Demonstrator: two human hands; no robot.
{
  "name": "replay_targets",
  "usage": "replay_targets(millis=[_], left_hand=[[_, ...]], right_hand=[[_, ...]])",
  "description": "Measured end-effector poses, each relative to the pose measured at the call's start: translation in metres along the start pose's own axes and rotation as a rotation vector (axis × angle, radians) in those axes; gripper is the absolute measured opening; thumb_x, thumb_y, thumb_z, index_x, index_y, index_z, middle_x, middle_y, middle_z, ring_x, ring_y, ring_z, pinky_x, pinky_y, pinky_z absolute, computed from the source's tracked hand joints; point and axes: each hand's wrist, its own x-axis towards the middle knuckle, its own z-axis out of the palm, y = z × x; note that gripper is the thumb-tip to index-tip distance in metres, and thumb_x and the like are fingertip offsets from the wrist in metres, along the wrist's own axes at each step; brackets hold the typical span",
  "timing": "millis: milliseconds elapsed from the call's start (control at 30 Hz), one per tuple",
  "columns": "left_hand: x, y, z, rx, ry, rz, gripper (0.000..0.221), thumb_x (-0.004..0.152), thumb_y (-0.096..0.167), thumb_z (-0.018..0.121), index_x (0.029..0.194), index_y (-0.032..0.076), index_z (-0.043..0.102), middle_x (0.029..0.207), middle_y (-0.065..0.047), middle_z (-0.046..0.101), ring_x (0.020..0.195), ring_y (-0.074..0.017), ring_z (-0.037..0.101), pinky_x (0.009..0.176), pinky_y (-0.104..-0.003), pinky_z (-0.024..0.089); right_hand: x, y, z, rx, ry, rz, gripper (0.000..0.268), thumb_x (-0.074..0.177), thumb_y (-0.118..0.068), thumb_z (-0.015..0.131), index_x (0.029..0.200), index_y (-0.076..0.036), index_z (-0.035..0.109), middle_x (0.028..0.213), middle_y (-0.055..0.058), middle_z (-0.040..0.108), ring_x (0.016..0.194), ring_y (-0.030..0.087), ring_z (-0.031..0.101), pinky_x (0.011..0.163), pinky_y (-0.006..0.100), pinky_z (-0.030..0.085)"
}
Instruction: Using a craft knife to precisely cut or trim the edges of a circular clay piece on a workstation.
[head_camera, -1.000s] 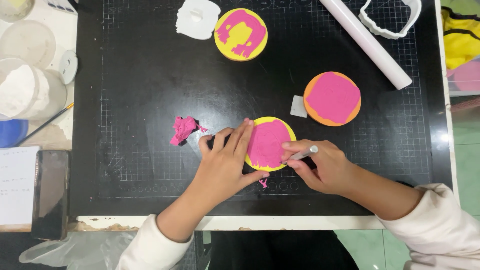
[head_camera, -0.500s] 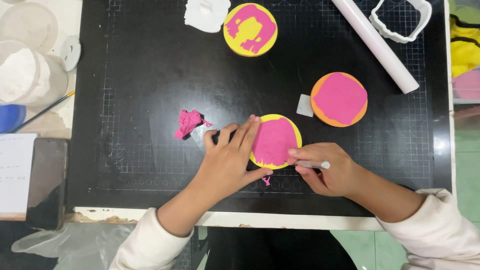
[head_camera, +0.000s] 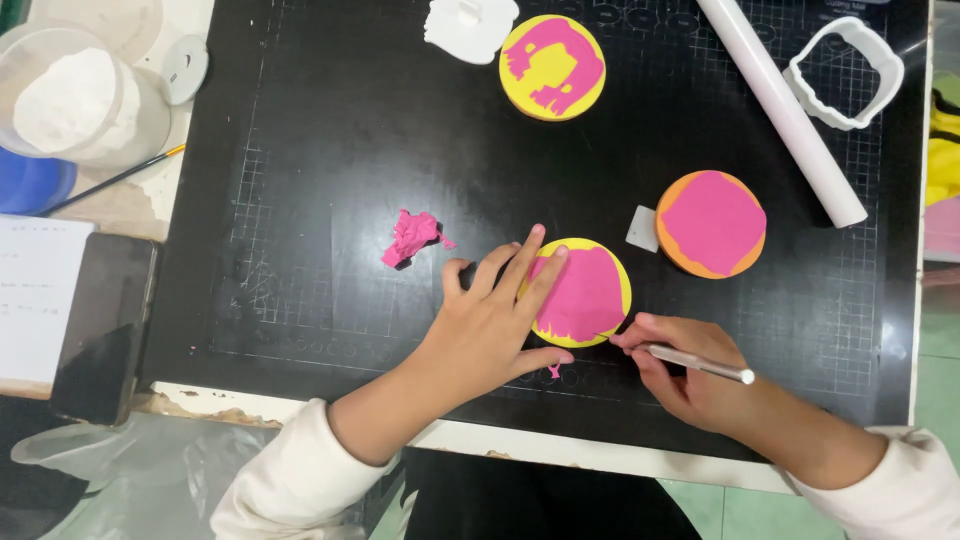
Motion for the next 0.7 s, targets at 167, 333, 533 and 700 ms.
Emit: replay_targets(millis=[167, 333, 533, 700], left_hand=[[-0.003, 0.011, -0.008, 0.198, 0.439, 0.314, 0.039, 0.095, 0.05, 0.07, 0.121, 0.021, 0.065, 0.105, 0.0, 0.055, 0.093, -0.0219, 0.05, 0.077, -0.044, 0.036], [-0.013, 0.015, 0.01, 0.207, 0.301, 0.505, 0.023, 0.099, 0.037, 0.075, 0.107, 0.015, 0.075, 0.066, 0.003, 0.054, 0.065, -0.0166, 0.052, 0.067, -0.032, 0.046], [-0.016, 0.017, 0.021, 0.331, 0.17, 0.469, 0.049, 0.099, 0.049, 0.07, 0.131, 0.012, 0.069, 0.06, 0.004, 0.05, 0.057, -0.0145, 0.052, 0.066, -0.03, 0.047], [-0.015, 0.017, 0.023, 0.403, 0.182, 0.459, 0.043, 0.106, 0.036, 0.061, 0.143, 0.015, 0.063, 0.059, 0.006, 0.044, 0.059, -0.0127, 0.047, 0.065, -0.029, 0.045]], right_hand=[[-0.004, 0.004, -0.011, -0.017, -0.094, 0.025, 0.05, 0.099, -0.017, 0.061, 0.143, 0.0, 0.045, 0.101, 0.008, 0.076, 0.084, 0.02, 0.078, 0.076, 0.033, 0.064], [-0.007, -0.006, -0.014, 0.11, -0.173, 0.141, 0.057, 0.108, -0.016, 0.049, 0.161, -0.017, 0.027, 0.117, 0.012, 0.064, 0.088, 0.019, 0.079, 0.084, 0.029, 0.068], [-0.006, -0.019, -0.013, 0.155, -0.152, 0.254, 0.041, 0.099, -0.008, 0.057, 0.139, -0.003, 0.05, 0.11, 0.009, 0.076, 0.091, 0.013, 0.085, 0.081, 0.022, 0.073], [-0.005, -0.014, -0.019, 0.093, -0.242, 0.01, 0.103, 0.099, -0.006, 0.053, 0.16, -0.029, -0.027, 0.11, 0.02, 0.072, 0.099, 0.027, 0.083, 0.078, 0.03, 0.072]])
